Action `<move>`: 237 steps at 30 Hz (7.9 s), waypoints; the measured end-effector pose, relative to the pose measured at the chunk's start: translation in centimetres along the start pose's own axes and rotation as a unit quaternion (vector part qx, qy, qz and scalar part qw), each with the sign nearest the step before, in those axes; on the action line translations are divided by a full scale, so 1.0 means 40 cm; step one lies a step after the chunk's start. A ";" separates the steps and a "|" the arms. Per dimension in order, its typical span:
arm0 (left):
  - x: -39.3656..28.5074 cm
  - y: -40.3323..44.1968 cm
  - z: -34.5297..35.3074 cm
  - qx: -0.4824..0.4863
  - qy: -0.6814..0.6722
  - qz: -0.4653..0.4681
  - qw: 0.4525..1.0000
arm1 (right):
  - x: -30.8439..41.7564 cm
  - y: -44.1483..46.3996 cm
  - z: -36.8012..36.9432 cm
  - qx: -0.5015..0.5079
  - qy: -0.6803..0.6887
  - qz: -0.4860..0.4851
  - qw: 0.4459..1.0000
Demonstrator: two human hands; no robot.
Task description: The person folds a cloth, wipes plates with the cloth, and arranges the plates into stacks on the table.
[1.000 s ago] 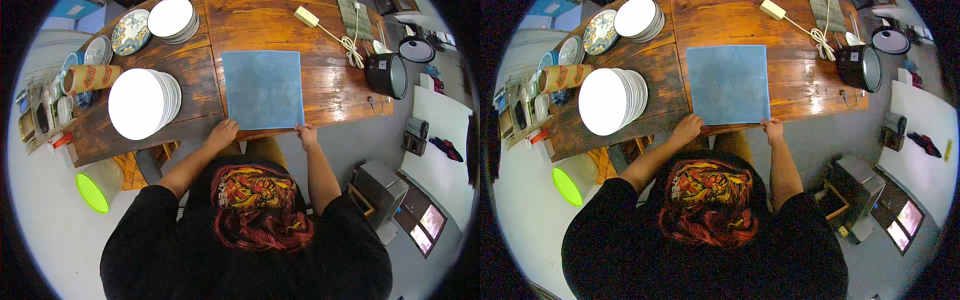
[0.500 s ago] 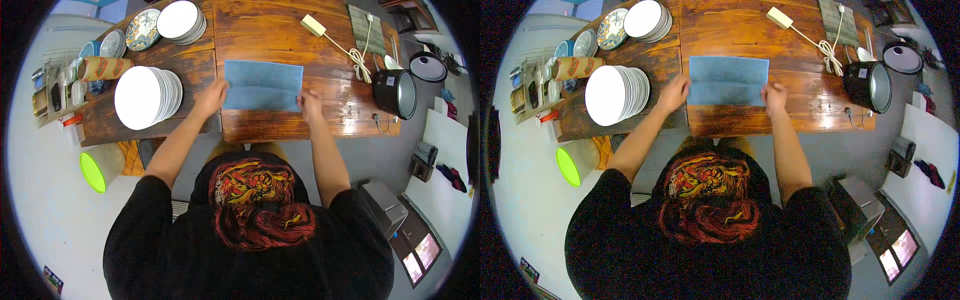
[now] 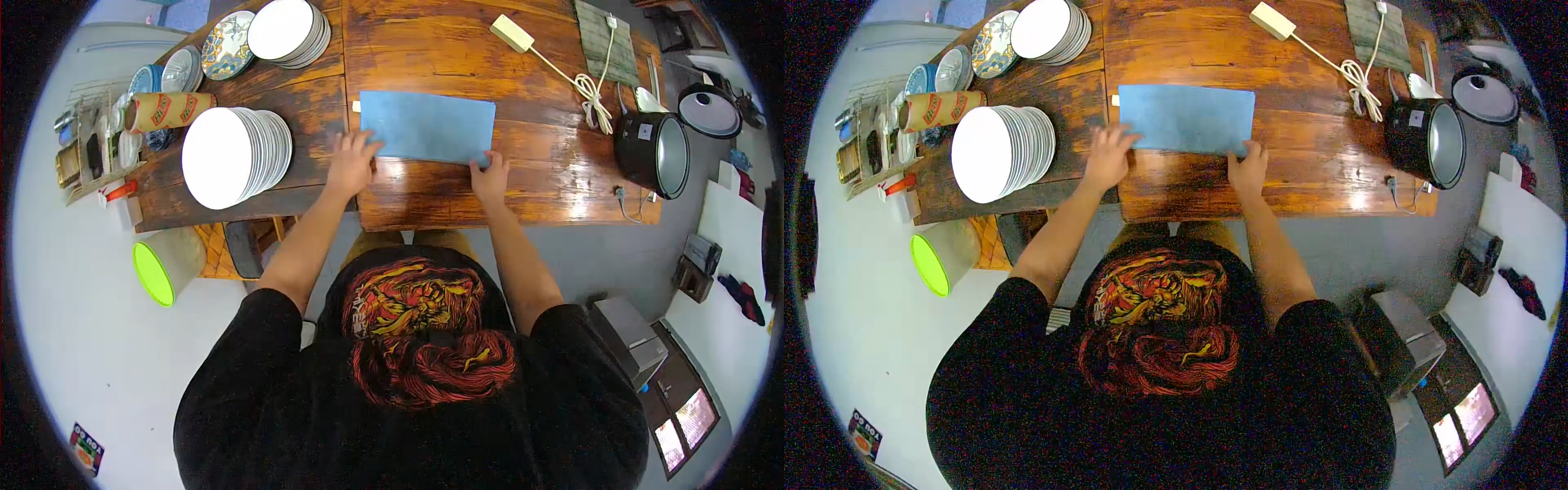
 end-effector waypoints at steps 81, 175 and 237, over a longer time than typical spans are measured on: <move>-0.201 0.183 0.017 0.118 -0.430 -0.234 0.864 | -0.011 0.085 -0.116 -0.097 0.171 -0.049 0.979; 0.142 -0.882 0.103 0.220 -0.445 -0.584 0.643 | -0.106 0.022 0.125 0.136 0.136 0.111 0.975; 0.053 -1.161 -0.633 -0.142 -0.835 -0.219 0.485 | 1.016 -0.853 0.040 0.571 0.490 -0.080 0.654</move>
Point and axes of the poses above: each hand's wrist, its own y-axis towards the middle knuckle, its own z-axis out of the palm, x = y × z, the point moved 7 cm from there along y, towards the middle knuckle, and after that the axes turned 13 degrees about -z, right-handed, at the moved point
